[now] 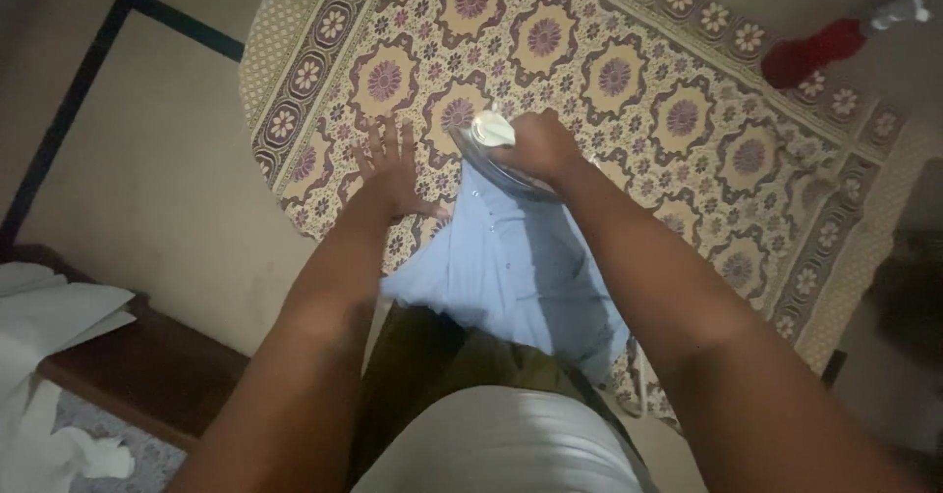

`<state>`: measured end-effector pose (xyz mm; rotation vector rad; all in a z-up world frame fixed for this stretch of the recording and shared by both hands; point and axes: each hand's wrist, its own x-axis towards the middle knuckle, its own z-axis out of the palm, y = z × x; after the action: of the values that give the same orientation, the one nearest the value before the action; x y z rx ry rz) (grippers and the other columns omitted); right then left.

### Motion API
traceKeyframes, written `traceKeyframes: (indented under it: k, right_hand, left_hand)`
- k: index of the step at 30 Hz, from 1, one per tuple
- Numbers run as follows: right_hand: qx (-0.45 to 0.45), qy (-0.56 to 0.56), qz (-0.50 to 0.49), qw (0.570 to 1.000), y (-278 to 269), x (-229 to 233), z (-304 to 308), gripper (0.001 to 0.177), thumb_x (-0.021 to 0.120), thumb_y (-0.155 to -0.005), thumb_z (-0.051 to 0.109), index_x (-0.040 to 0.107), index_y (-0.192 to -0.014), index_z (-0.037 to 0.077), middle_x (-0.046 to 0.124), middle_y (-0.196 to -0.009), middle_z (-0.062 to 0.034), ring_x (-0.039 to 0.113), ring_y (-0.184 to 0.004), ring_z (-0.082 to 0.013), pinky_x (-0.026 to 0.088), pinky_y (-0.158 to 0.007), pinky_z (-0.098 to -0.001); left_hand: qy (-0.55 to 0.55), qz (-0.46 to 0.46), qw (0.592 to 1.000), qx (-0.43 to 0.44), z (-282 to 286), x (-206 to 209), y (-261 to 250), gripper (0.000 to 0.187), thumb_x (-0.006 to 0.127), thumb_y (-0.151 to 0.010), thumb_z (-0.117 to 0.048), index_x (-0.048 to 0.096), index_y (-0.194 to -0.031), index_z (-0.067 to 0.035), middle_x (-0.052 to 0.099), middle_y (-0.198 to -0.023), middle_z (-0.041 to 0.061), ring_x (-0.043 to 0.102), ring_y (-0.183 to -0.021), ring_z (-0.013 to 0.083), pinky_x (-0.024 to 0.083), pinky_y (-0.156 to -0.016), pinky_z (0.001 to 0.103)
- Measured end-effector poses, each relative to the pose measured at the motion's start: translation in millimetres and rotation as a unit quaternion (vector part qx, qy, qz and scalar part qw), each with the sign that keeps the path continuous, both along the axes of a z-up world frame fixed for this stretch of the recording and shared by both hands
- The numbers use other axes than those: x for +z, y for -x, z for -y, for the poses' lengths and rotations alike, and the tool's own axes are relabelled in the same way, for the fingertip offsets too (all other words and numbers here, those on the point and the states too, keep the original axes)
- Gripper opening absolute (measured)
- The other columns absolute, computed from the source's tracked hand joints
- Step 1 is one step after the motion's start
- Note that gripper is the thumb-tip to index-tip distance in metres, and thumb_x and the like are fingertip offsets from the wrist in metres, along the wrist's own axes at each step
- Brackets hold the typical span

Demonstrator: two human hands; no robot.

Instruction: The recorder is ironing a light blue dress shirt on an ironing board and then buttoning it.

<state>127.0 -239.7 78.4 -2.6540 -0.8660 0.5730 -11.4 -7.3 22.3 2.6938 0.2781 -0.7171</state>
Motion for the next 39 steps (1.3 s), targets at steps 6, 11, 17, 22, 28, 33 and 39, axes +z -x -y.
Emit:
traceKeyframes:
  k: [6, 11, 17, 22, 28, 33, 39]
  right_hand:
    - [-0.025, 0.021, -0.045, 0.998, 9, 8, 51, 0.053, 0.077, -0.076, 0.054, 0.075, -0.104, 0.009, 0.075, -0.095, -0.0192, 0.073, -0.084, -0.0356, 0.056, -0.075, -0.0481]
    - [-0.021, 0.047, -0.048, 0.998, 10, -10, 117, 0.056, 0.080, -0.076, 0.057, 0.078, -0.101, 0.007, 0.076, -0.095, -0.0197, 0.074, -0.086, -0.0339, 0.057, -0.079, -0.0449]
    - [-0.032, -0.002, -0.112, 0.993, 23, -7, 186, 0.053, 0.077, -0.076, 0.055, 0.078, -0.104, 0.010, 0.077, -0.094, -0.0160, 0.075, -0.082, -0.0314, 0.057, -0.077, -0.0430]
    - [-0.056, 0.059, -0.082, 0.993, 37, -8, 238, 0.053, 0.079, -0.078, 0.056, 0.079, -0.103, 0.010, 0.077, -0.094, -0.0173, 0.075, -0.084, -0.0321, 0.057, -0.079, -0.0427]
    - [-0.108, 0.035, -0.117, 0.987, 57, 0, 286, 0.047, 0.078, -0.074, 0.052, 0.080, -0.104, 0.015, 0.079, -0.095, -0.0127, 0.076, -0.085, -0.0292, 0.057, -0.079, -0.0413]
    - [-0.112, 0.033, -0.097, 0.988, 60, 6, 290, 0.046, 0.077, -0.078, 0.053, 0.079, -0.105, 0.015, 0.079, -0.095, -0.0125, 0.077, -0.085, -0.0286, 0.057, -0.081, -0.0402]
    - [-0.106, -0.011, -0.076, 0.991, 62, 17, 264, 0.046, 0.076, -0.075, 0.047, 0.078, -0.107, 0.015, 0.078, -0.096, -0.0123, 0.075, -0.086, -0.0308, 0.056, -0.078, -0.0419]
  left_hand:
    - [-0.013, -0.036, 0.999, 0.026, 16, 10, -7, 0.167, 0.097, -0.052, -0.061, -0.017, -0.159, -0.002, -0.026, -0.165, 0.030, -0.026, -0.151, 0.0496, -0.009, -0.118, 0.069]
    - [-0.051, 0.025, 0.998, 0.015, 30, 7, -5, 0.141, 0.094, -0.064, -0.047, 0.003, -0.162, -0.002, -0.003, -0.168, 0.030, -0.003, -0.154, 0.0477, 0.002, -0.121, 0.064]
    - [0.030, 0.262, 0.960, 0.090, 94, -44, -2, 0.045, 0.054, -0.106, -0.018, 0.044, -0.150, -0.012, 0.046, -0.157, 0.011, 0.043, -0.148, 0.0241, 0.013, -0.136, 0.050]
    - [-0.014, 0.273, 0.951, -0.144, 170, -48, 4, 0.067, 0.049, -0.098, -0.031, 0.029, -0.155, -0.001, 0.025, -0.164, 0.021, 0.025, -0.150, 0.0356, 0.010, -0.121, 0.049]
    - [0.022, 0.174, 0.966, -0.188, 186, -26, 17, 0.103, 0.055, -0.093, -0.065, 0.012, -0.162, -0.001, 0.004, -0.170, 0.019, 0.003, -0.157, 0.0361, 0.007, -0.124, 0.056]
    - [0.026, 0.188, 0.964, -0.184, 186, -23, 19, 0.102, 0.052, -0.094, -0.066, 0.010, -0.162, -0.002, 0.002, -0.171, 0.018, 0.000, -0.157, 0.0358, 0.004, -0.124, 0.057]
    - [0.028, 0.193, 0.964, -0.183, 184, -26, 20, 0.101, 0.053, -0.094, -0.066, 0.013, -0.161, -0.002, 0.004, -0.171, 0.019, 0.001, -0.158, 0.0369, 0.004, -0.124, 0.057]
